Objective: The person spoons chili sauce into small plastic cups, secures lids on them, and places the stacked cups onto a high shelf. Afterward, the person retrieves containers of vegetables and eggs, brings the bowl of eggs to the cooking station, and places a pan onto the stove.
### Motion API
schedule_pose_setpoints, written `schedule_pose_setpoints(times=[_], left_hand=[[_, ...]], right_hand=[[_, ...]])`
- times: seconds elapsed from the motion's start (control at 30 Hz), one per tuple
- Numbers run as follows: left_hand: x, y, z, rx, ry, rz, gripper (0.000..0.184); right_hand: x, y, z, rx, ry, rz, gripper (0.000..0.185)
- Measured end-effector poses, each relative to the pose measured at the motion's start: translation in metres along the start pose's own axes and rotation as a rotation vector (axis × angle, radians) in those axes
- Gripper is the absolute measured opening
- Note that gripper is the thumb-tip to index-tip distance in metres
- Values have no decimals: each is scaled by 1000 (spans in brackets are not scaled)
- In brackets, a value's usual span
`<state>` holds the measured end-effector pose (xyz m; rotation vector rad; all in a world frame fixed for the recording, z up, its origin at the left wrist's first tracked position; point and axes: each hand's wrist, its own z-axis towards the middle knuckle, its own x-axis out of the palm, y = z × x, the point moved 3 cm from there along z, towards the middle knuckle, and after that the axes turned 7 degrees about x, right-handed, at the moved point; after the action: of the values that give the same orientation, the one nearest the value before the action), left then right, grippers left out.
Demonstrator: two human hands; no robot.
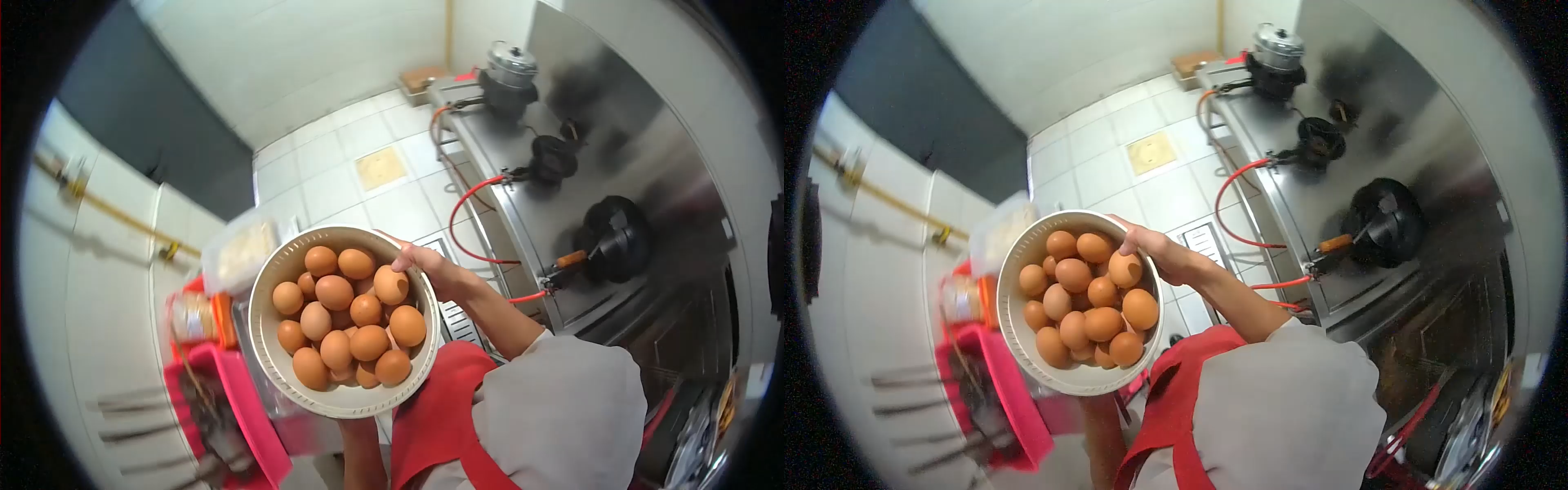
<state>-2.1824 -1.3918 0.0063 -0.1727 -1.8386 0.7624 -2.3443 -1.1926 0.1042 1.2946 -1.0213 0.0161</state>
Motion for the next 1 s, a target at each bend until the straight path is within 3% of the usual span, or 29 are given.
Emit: schedule_pose_setpoints(times=[0.27, 0.33, 0.43, 0.57, 0.63, 0.73, 0.83, 0.87, 0.97, 1.0], left_hand=[[97, 98, 206, -421, 241, -22, 81], [121, 126, 242, -542, 317, -29, 82], [172, 180, 318, -585, 386, 226, 78], [213, 286, 379, -942, 470, 497, 78], [237, 336, 414, -1034, 673, 620, 88], [288, 401, 450, -1393, 648, 638, 81], [292, 475, 491, -1401, 909, 875, 87], [291, 499, 506, -1392, 957, 889, 80], [315, 564, 548, -1468, 972, 967, 79], [334, 581, 555, -1409, 900, 1009, 71]], right_hand=[[-162, 50, 21, -320, -324, 119, 85], [-185, 41, 2, -397, -570, 103, 88], [-246, 22, 0, -539, -819, 190, 88], [-311, 8, -25, -644, -1104, 273, 89], [-350, 4, -27, -666, -1236, 313, 87], [-407, 27, -30, -745, -1321, 239, 87], [-466, 43, -43, -811, -1385, 93, 85], [-481, 52, -44, -822, -1415, 46, 84], [-548, 72, -39, -823, -1402, 51, 84], [-568, 83, -39, -822, -1434, 3, 84]])
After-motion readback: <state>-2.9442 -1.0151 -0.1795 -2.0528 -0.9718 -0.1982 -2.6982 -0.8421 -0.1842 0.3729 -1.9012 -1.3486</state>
